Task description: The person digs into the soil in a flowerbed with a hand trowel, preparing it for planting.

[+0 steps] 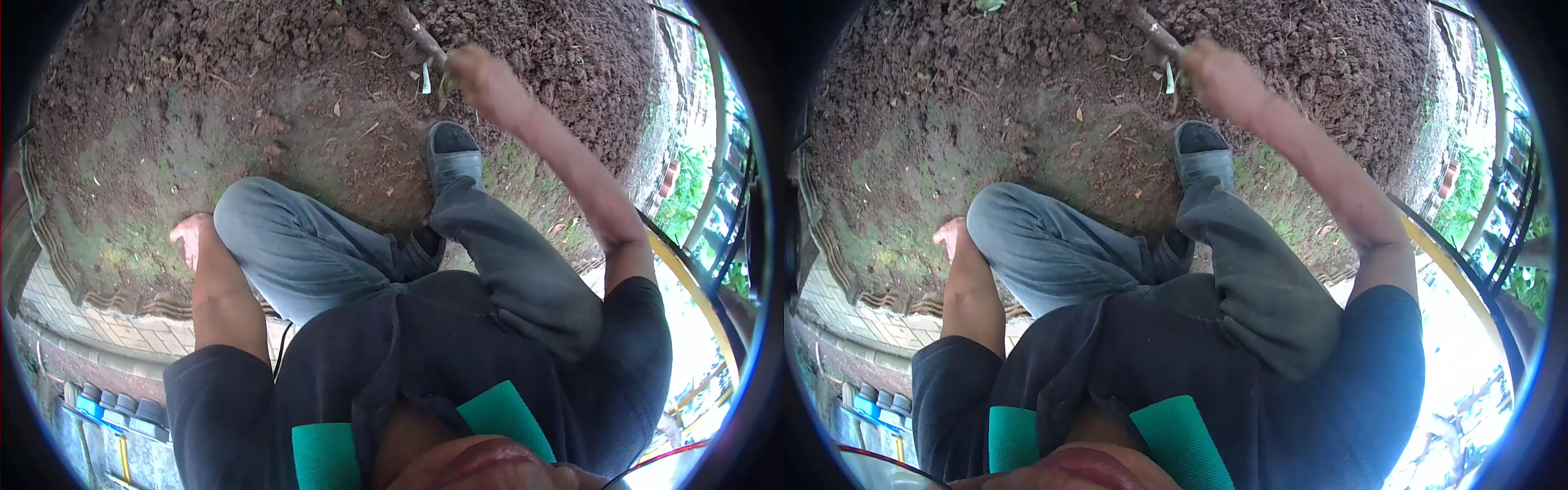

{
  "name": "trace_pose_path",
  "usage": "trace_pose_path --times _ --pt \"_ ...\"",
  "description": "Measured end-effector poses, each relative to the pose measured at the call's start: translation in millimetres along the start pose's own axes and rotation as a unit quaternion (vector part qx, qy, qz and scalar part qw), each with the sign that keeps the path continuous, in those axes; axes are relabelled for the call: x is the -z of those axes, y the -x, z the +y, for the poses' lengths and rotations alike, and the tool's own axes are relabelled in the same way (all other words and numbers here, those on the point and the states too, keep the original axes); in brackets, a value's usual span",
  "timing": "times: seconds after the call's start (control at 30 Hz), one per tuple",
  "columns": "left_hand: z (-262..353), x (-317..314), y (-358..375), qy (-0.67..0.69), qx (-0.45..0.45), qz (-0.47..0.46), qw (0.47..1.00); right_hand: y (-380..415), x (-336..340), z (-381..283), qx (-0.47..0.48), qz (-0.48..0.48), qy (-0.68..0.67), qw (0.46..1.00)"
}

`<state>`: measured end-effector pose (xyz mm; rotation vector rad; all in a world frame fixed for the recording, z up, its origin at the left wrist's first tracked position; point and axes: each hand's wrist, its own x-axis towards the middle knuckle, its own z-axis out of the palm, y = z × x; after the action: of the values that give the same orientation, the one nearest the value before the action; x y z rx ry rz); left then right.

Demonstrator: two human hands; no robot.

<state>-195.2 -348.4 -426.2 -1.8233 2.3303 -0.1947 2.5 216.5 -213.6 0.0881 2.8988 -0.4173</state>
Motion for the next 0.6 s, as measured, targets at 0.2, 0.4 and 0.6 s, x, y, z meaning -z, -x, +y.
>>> trace_pose_path --times 0.2,0.4,0.6 --pt "1 65 66 -0.145 -0.121 -0.037 0.981 24 -45 -11 0.142 -0.187 0.251 0.939" --pt "-5 46 47 -0.116 -0.133 -0.051 0.983 28 -59 -6 0.066 -0.123 0.106 0.984" --pt "-6 89 90 -0.153 -0.206 -0.035 0.966 82 7 -7 -0.133 0.015 -0.041 0.99"
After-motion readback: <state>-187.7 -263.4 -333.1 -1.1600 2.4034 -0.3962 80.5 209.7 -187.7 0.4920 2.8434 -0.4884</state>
